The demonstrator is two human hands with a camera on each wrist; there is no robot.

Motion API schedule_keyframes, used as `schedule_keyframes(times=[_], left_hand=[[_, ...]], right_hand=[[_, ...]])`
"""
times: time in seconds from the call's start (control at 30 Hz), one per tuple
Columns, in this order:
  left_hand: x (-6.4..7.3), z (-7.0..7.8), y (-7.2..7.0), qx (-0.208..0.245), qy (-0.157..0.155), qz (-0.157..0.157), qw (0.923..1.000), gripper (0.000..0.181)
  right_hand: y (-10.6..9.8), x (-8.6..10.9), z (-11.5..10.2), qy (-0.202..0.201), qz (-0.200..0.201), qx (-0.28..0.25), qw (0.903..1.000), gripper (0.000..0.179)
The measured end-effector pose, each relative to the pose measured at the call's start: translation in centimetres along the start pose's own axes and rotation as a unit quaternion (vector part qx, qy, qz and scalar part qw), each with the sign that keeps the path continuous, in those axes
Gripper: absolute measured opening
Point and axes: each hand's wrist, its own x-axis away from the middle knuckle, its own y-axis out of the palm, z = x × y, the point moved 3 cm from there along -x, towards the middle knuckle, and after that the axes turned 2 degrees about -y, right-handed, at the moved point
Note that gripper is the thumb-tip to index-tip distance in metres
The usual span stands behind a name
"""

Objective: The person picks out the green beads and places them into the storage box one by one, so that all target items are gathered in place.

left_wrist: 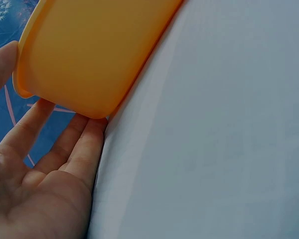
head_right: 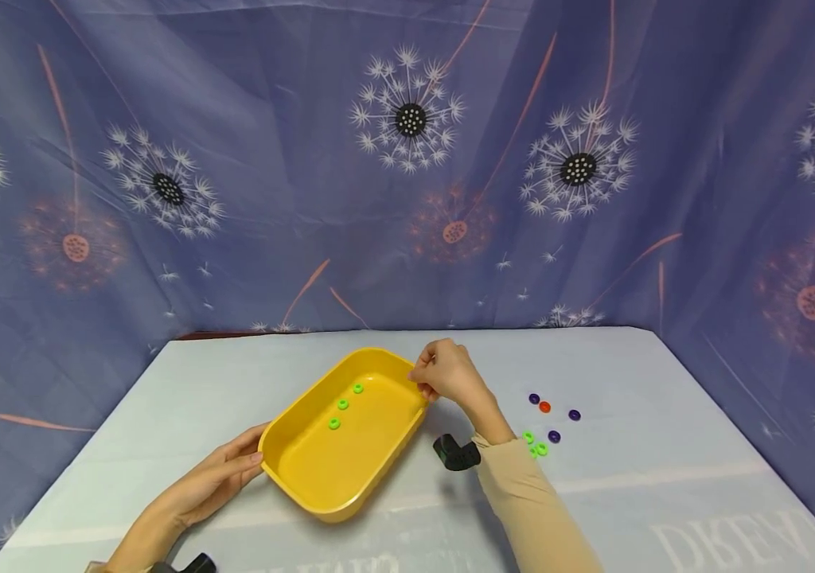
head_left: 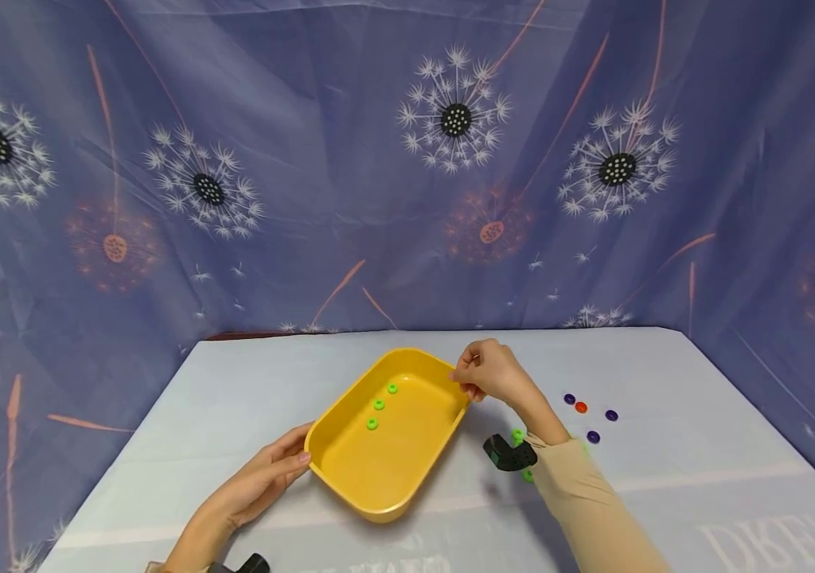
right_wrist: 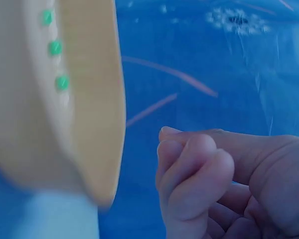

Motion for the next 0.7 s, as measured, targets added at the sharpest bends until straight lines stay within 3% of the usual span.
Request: schedule_keyframes(times=[0.27,0.7], left_hand=[[-0.1,0.0,-0.1,0.004,0.002,-0.005,1.0000,0.056],[-0.1,0.0,-0.1,0.008,-0.005,-0.005,0.9999,0.057]], right_hand=[[-1.7,2.0,4.3,0.050,0.026,0.007,0.9984,0.015],[-2.5,5.0,8.5,0.083,0.043,0.074,0.9929,0.024]])
